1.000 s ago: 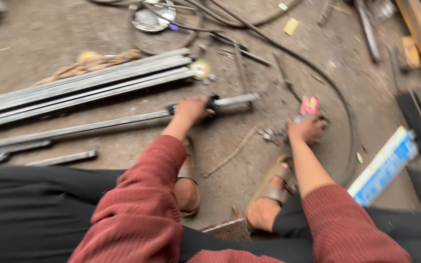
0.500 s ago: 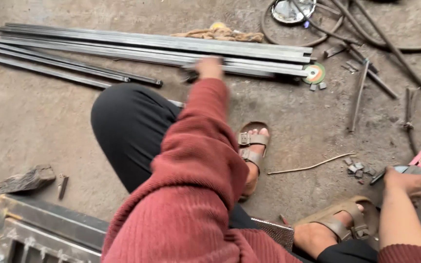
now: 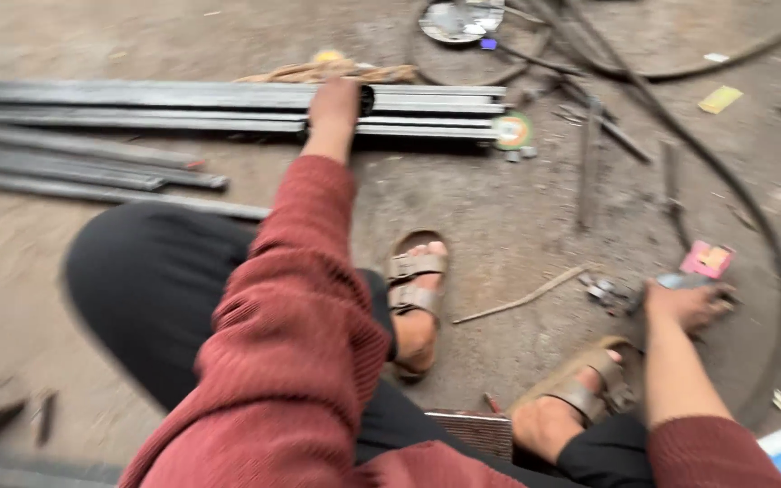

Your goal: The person positions a metal bar against another piece and joins them using a welding tool. After welding, they pick up a small black component and fit it onto the metal bar.

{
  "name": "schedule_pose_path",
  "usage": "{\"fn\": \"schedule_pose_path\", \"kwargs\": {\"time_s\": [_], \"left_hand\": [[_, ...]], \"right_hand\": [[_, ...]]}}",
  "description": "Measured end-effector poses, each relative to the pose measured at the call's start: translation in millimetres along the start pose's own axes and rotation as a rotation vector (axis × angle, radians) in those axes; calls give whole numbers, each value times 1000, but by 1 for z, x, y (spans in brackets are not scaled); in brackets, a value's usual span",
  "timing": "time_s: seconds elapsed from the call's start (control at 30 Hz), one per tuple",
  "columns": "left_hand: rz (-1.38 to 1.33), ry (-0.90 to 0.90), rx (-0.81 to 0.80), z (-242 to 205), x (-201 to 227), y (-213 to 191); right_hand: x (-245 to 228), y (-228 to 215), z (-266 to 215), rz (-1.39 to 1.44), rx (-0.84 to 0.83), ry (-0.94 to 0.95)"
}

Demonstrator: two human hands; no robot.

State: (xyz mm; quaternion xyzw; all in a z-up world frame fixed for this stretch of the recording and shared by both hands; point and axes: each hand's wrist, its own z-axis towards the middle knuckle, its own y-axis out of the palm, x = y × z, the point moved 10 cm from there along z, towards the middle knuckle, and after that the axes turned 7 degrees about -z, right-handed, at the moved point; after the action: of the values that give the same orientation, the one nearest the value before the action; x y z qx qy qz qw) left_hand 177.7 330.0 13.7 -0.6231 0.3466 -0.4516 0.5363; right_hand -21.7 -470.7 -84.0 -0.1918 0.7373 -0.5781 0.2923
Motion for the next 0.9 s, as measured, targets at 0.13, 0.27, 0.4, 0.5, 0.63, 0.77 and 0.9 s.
{"fn": "schedule_pose_path", "kwargs": {"time_s": [0.13,0.27,0.4,0.5,0.63,0.77,0.9], "left_hand": [[-30,220,23,-13,57,1],[-17,359,-82,-38,86,43],[28,455,-17,-93,111,18],[49,433,39,-92,104,32],[101,365,-130,-81,75,90],[57,355,-116,-105,73,64],[191,341,-166,-101,61,77]], "right_hand": [[-5,-5,-6,10,-1,2],[-10,-18,-17,-30,39,19],[-16,-27,-28,-79,-4,42],[-16,-25,-25,-89,12,30],[-20,-29,-31,-96,-20,33],[-12,-14,-19,-103,23,42],[-4,-6,-16,-74,45,14]]}}
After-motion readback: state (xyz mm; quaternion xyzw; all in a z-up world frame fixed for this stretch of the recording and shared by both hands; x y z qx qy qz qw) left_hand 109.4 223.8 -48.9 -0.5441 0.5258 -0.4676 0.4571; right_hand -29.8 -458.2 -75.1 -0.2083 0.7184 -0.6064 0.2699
